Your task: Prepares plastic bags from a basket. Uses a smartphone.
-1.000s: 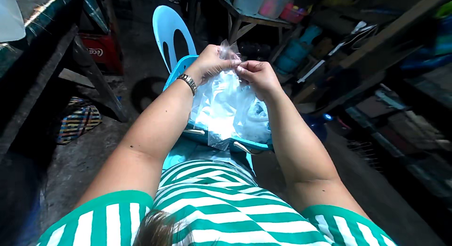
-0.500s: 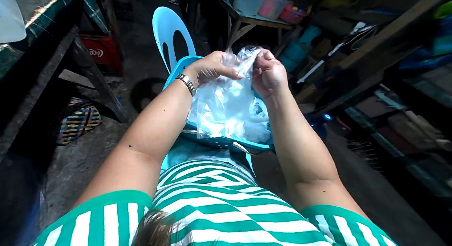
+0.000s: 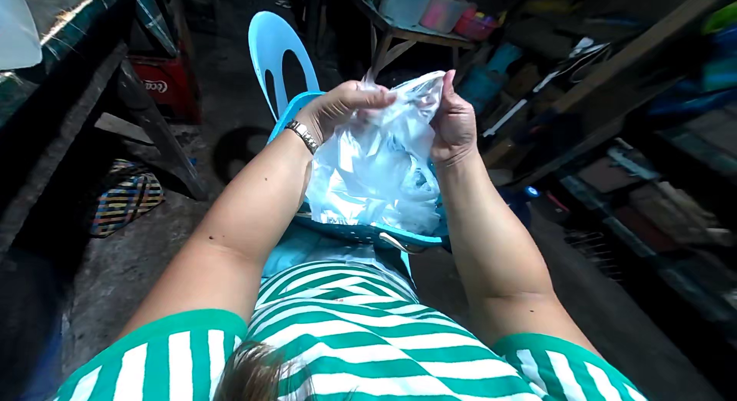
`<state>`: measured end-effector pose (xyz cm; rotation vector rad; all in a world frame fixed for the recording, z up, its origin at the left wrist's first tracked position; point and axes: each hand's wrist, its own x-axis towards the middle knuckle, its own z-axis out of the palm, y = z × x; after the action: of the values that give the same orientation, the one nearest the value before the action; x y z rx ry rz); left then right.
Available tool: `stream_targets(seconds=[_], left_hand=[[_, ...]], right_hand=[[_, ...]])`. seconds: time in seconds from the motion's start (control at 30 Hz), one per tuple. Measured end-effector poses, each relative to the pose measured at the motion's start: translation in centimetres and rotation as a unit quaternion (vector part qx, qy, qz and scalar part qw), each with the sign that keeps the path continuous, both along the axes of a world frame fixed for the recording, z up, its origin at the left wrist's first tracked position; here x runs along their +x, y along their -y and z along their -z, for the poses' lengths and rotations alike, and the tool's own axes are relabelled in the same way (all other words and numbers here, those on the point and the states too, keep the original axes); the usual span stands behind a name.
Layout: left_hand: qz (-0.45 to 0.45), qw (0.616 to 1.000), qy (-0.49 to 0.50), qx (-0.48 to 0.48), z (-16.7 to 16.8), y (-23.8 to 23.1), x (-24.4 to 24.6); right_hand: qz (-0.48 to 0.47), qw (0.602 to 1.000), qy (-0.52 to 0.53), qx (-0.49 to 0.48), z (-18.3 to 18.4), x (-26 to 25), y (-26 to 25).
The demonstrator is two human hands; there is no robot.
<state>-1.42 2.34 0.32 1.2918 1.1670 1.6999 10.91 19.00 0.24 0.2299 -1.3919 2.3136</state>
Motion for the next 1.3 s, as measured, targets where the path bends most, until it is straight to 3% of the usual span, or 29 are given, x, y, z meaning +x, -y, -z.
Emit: stream_targets(seconds=[0.07, 0.13, 0.23, 0.3, 0.43, 0.5, 0.6, 0.7, 0.8, 0.9, 1.0, 1.17, 1.23, 1.3], left_hand=[[0.023, 1.0, 0.002, 0.002, 0.1, -0.3, -0.1], [0.01, 0.996, 0.078, 0.043, 0.1, -0.3, 0.0], [-0.023, 0.983, 0.171, 0.061, -0.3, -0.4, 0.0], [-0.013, 0.981, 0.183, 0.068, -0.2, -0.4, -0.1], [0.018, 0.998, 0.017, 0.049, 0.5, -0.1, -0.3], [0.017, 0.998, -0.024, 0.047, 0.2, 0.1, 0.1], [-0.114, 0.993, 0.004, 0.024, -0.2, -0.1, 0.0], [-0.3, 0.945, -0.072, -0.105, -0.5, -0.9, -0.8], [-0.323, 0.898, -0.198, -0.222, -0.3, -1.1, -1.4], [-0.337, 0.846, -0.293, -0.293, -0.3, -1.1, -2.0], [-0.374, 0.818, -0.296, -0.322, -0.8, -0.6, -2.2], [-0.393, 0.815, -0.299, -0.304, -1.2, -0.5, -1.6], [-0.395, 0.816, -0.307, -0.289, -1.3, -0.4, -1.3], [-0.399, 0.827, -0.303, -0.256, -1.2, -0.3, -1.3]], right_hand=[[0.01, 0.996, 0.052, 0.066, 0.2, -0.2, 0.0], [-0.023, 0.977, 0.076, 0.196, 0.7, 0.2, -0.2], [-0.175, 0.939, -0.011, 0.294, 1.1, 0.4, -1.0], [-0.215, 0.932, -0.075, 0.281, 1.2, 0.2, -1.5], [-0.114, 0.986, -0.058, 0.108, 1.1, 0.4, -1.5], [-0.056, 0.991, 0.006, 0.121, 0.6, 0.4, -0.7], [0.007, 0.978, 0.077, 0.194, 0.2, 0.3, 0.2], [0.124, 0.958, 0.071, 0.248, 0.2, -0.2, 0.2], [0.256, 0.901, 0.035, 0.348, 0.9, -1.1, -0.7], [0.287, 0.813, 0.091, 0.499, 1.4, -1.3, -0.2], [0.221, 0.722, 0.189, 0.628, 2.3, -2.0, 2.3], [0.075, 0.613, 0.221, 0.755, 6.5, -3.8, 5.7], [-0.027, 0.571, 0.262, 0.778, 8.1, -3.9, 6.5], [-0.091, 0.553, 0.33, 0.76, 10.1, -3.6, 6.8]])
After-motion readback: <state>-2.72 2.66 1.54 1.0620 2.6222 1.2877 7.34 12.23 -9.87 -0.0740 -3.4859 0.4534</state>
